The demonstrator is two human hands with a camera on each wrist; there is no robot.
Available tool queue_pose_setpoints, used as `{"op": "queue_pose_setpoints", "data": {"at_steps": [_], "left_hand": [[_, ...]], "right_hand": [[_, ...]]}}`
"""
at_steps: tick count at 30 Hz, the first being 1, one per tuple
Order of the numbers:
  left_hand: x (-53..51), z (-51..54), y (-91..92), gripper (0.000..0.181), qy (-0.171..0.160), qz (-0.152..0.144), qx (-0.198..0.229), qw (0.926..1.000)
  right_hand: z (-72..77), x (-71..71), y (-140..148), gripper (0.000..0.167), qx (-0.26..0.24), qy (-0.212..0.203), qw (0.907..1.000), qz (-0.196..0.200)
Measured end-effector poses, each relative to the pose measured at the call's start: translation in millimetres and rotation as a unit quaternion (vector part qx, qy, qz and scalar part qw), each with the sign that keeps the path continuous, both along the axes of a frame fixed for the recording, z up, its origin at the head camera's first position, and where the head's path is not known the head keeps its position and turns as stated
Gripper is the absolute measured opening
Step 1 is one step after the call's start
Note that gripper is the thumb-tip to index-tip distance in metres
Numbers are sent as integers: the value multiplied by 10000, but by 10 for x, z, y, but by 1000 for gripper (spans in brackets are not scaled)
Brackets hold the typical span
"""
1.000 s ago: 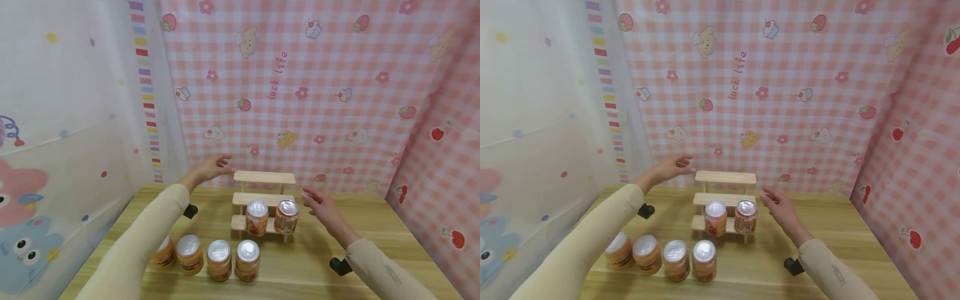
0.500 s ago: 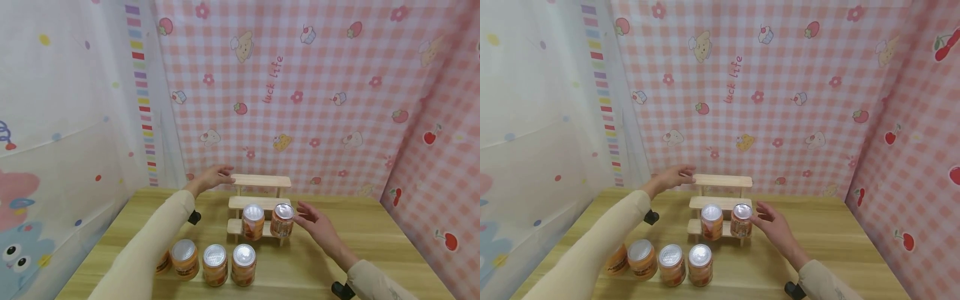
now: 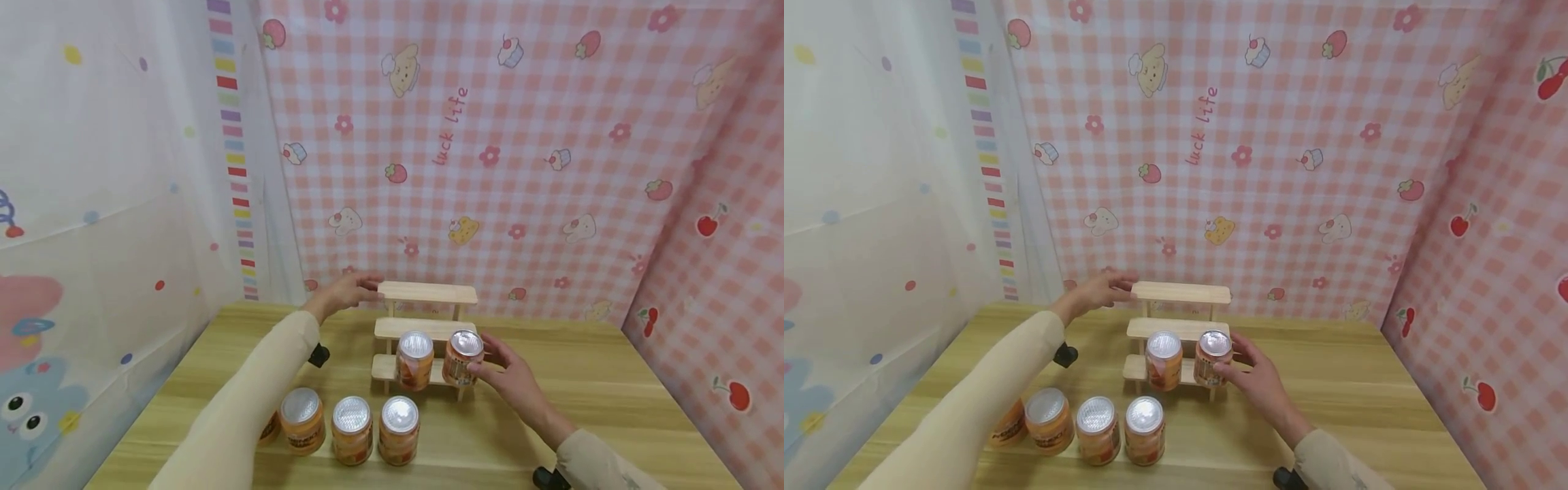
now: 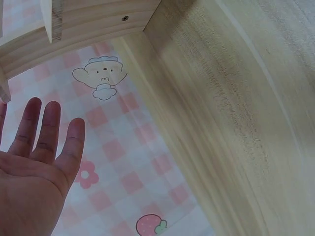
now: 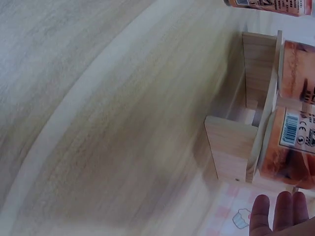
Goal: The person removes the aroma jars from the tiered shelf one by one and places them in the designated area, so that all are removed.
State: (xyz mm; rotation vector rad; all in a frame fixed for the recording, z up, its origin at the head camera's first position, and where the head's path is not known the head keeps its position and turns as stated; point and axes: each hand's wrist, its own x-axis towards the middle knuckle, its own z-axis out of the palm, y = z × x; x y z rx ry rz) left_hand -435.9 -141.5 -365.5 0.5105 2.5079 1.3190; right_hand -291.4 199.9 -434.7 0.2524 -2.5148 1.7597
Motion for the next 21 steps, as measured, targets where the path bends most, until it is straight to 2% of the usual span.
{"op": "queue_pose_setpoints", "data": {"at_steps": [6, 14, 21], "left_hand": [[34, -8, -11, 57, -3, 35, -90, 10000], [14, 2, -5, 58, 151, 49, -292, 9994], [11, -16, 6, 61, 55, 93, -337, 9994]], "right_hand": [[-51, -23, -72, 71, -64, -42, 9999, -111], [-85, -42, -121, 76, 27, -50, 9999, -158], [-90, -53, -124, 74, 198, 210, 9995, -127]]}}
